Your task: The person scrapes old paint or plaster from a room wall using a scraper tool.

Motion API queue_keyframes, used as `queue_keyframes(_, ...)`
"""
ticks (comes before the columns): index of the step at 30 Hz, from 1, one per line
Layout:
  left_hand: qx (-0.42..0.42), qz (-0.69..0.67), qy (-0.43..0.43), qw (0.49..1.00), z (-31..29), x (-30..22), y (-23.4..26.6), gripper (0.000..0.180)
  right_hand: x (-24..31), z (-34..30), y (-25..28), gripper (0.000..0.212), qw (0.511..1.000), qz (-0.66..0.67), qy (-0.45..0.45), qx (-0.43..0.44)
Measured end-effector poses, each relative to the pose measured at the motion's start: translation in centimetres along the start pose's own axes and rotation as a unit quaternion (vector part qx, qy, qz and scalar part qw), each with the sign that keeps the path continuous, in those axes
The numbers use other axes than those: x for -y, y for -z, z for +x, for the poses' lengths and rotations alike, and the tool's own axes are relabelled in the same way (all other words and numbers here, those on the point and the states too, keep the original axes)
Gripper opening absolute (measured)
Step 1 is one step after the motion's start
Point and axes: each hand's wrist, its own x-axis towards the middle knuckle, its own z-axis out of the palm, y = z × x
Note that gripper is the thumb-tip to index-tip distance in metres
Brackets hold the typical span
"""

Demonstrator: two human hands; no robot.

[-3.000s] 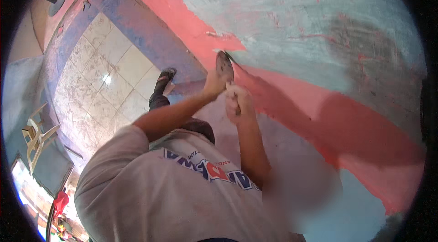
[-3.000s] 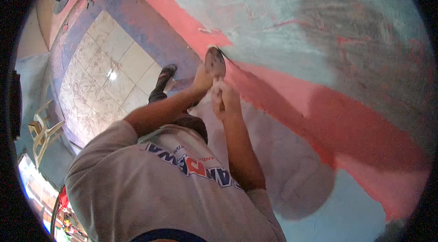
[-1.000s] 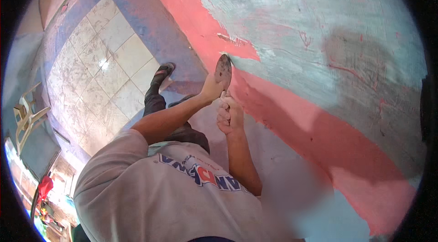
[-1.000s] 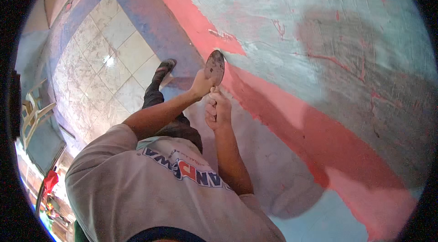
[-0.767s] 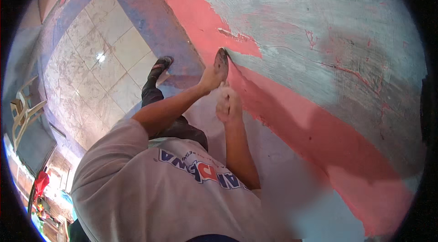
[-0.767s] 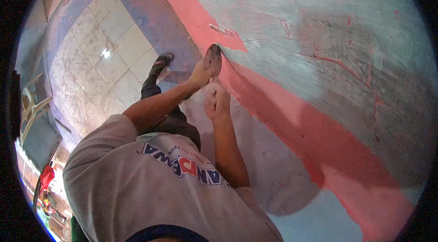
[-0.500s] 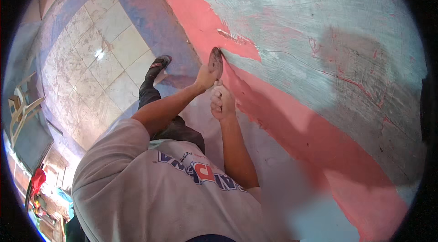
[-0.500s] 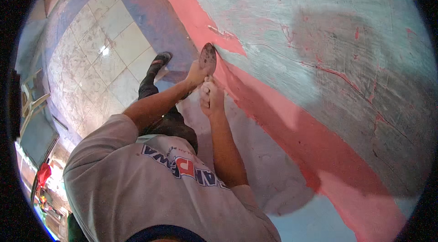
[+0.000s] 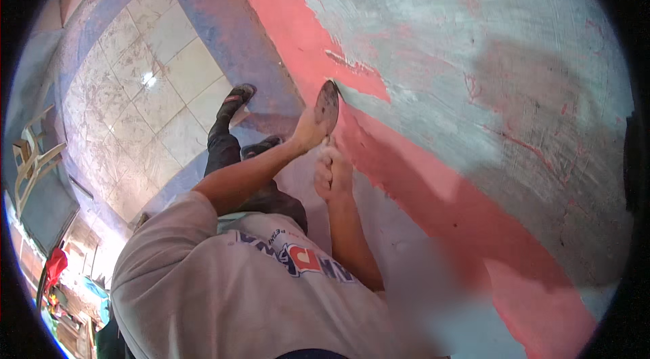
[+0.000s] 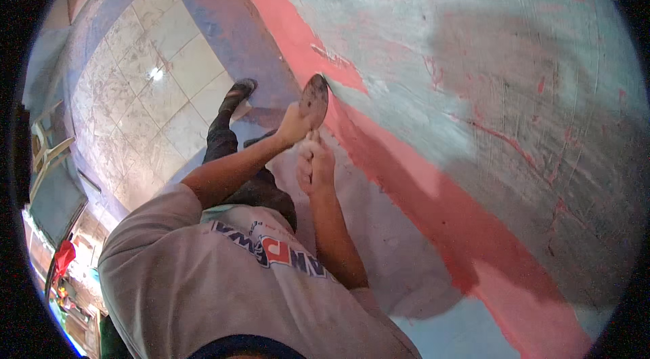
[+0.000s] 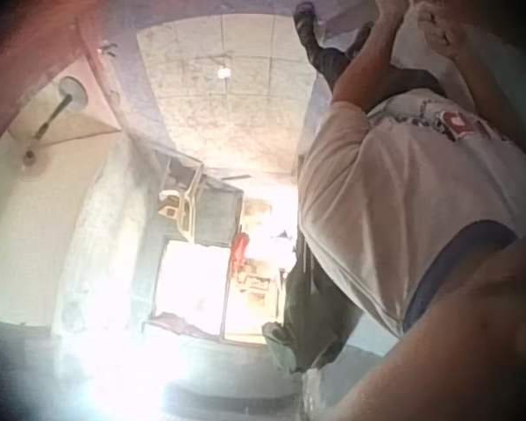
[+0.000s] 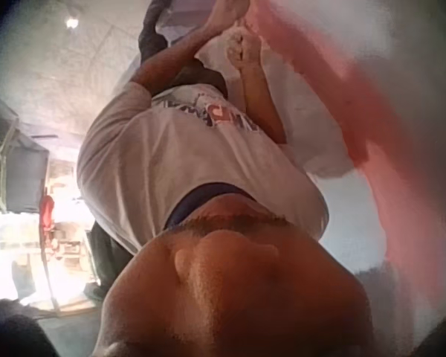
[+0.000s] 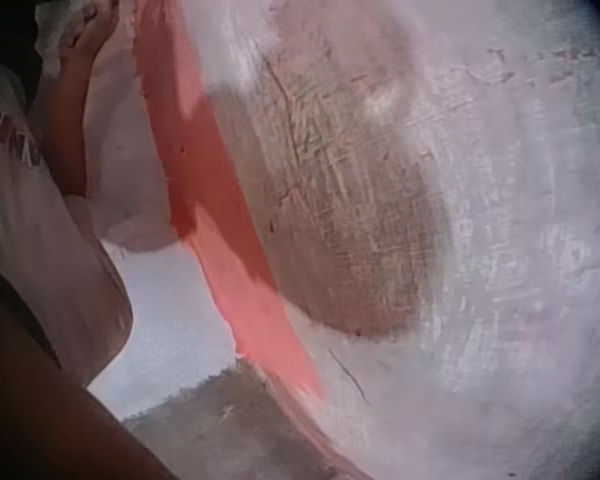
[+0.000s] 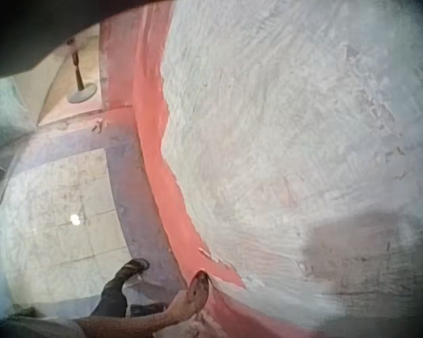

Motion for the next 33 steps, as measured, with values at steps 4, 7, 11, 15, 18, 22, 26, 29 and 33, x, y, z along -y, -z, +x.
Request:
queue_keyframes(4, 0.125, 0.063, 0.233, 0.962, 2.4, 2.7, 3.3, 0.021, -0.3, 3.4, -1.0, 0.019, 0.999, -0.011, -0.015, -0.033)
queue_keyframes(7, 0.096, 0.031, 0.136, 0.986, 0.5, 1.5, 2.1, 0.018, -1.4, 0.5, 0.9, 0.014, 1.0, 0.0, -0.012, -0.005)
queue_keyframes(11, -0.017, -0.018, 0.005, 1.0, -0.2, 1.4, 0.5, 0.021, -0.7, -0.7, 0.9, 0.007, 0.999, -0.039, 0.008, -0.005)
queue_keyframes(15, 0.126, 0.108, 0.209, 0.964, 2.6, 2.8, 3.2, 0.029, -0.9, 4.6, 0.9, 0.008, 1.0, -0.016, 0.002, 0.016)
queue_keyframes(18, 0.12, 0.058, 0.149, 0.98, 0.5, -0.8, 1.7, 0.036, -1.3, 0.9, 2.2, 0.013, 0.998, -0.051, 0.033, -0.019)
queue_keyframes(22, 0.045, 0.107, 0.135, 0.984, 1.7, 1.5, 0.5, 0.038, 0.3, 1.1, 1.2, 0.005, 1.0, -0.008, 0.0, 0.027)
queue_keyframes(26, 0.206, 0.262, 0.186, 0.924, 3.6, 3.4, 1.9, 0.055, 0.8, 4.9, 0.5, 0.008, 0.998, -0.004, -0.052, 0.02)
queue_keyframes(29, 0.193, 0.151, 0.093, 0.965, 0.7, 0.3, -0.2, 0.058, 0.7, -0.2, 1.6, 0.015, 1.0, -0.003, 0.008, 0.01)
queue_keyframes(33, 0.021, 0.331, -0.098, 0.938, 4.2, 9.7, 3.4, 0.043, -0.4, 4.3, -0.4, 0.014, 0.997, -0.023, -0.019, 0.065)
